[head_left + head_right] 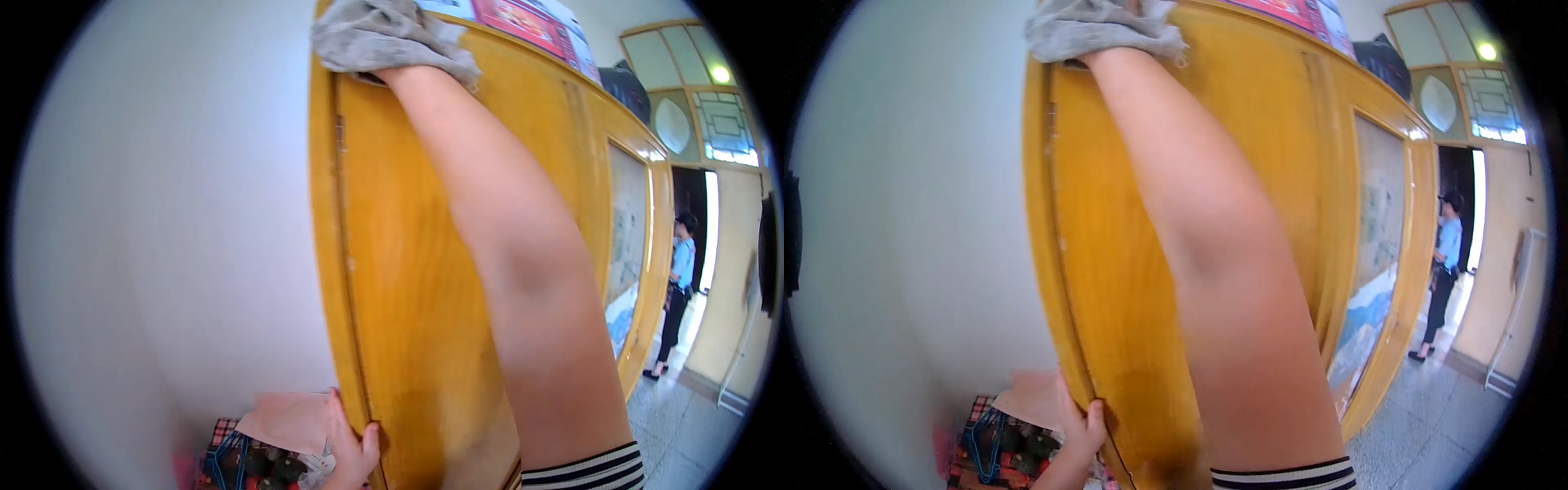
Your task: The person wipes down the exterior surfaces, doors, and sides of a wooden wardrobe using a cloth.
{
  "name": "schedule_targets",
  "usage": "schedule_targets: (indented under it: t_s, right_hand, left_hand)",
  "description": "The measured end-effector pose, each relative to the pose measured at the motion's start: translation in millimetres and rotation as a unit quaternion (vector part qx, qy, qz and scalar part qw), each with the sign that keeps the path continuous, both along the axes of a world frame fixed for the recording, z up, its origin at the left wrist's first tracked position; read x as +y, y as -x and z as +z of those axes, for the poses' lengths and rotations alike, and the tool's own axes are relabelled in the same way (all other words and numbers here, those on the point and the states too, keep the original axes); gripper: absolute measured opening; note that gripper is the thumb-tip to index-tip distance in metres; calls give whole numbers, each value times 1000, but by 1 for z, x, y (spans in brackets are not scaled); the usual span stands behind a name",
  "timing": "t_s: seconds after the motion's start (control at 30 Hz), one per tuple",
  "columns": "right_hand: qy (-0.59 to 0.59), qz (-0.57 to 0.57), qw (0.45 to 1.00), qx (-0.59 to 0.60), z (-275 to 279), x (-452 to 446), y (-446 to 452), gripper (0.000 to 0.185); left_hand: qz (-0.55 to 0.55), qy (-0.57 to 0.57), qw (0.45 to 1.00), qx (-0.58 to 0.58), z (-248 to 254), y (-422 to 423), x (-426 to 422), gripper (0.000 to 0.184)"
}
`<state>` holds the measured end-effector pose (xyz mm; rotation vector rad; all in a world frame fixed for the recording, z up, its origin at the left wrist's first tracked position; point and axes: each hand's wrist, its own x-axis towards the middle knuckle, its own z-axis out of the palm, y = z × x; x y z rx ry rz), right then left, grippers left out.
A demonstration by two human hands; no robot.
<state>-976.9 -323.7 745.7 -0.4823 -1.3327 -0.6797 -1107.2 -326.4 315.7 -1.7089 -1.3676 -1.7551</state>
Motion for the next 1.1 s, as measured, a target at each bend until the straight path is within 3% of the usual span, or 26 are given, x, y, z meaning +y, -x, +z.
schedule_targets:
  t_s: [0.1, 0.3, 0.4, 0.5, 0.57, 0.7, 0.77, 0.83, 0.9, 0.93, 0.97, 1.0, 1.1]
  right_hand:
    - [68, 53, 996, 1, -14, -3, -27, 36]
    - [79, -1, 996, -43, 15, 67, -122, 39]
    - [67, -16, 996, -63, 25, 103, -169, 36]
    - [53, -25, 995, -75, 41, 154, -234, 33]
    - [43, -20, 996, -80, 51, 189, -280, 32]
    - [28, 48, 992, -116, 65, 238, -340, 31]
    - [-13, 89, 980, -175, 65, 226, -327, 31]
    - [-50, -133, 986, -82, 44, 192, -287, 34]
    - [-78, -160, 964, -198, 64, 181, -248, 34]
    - [-78, -160, 963, -201, 58, 159, -229, 34]
    - [-20, -221, 938, -265, 47, 121, -212, 34]
    - [-44, -222, 938, -261, 41, 120, -190, 37]
    - [-182, -181, 962, -94, 50, 187, -128, 47]
  left_hand:
    - [20, 2, 1000, 4, -1, -1, -1, 70]
    - [124, -44, 991, 33, 20, -22, -9, 58]
    - [258, -47, 961, 85, 8, -17, -7, 59]
    - [190, -41, 981, -14, 0, -21, 0, 59]
    - [233, -32, 972, -12, -1, -23, 0, 59]
    - [215, -53, 975, -32, -1, -27, 2, 60]
    - [243, -64, 968, -25, -5, -25, 3, 60]
    - [228, -65, 971, -33, -5, -25, 1, 59]
    - [210, -68, 974, -44, -3, -27, 2, 59]
    - [197, -70, 976, -53, -3, -28, 1, 58]
    - [184, -75, 978, -62, -3, -28, 1, 57]
    - [183, -77, 978, -67, -6, -27, 2, 57]
    - [122, -78, 984, -106, -10, -23, 2, 56]
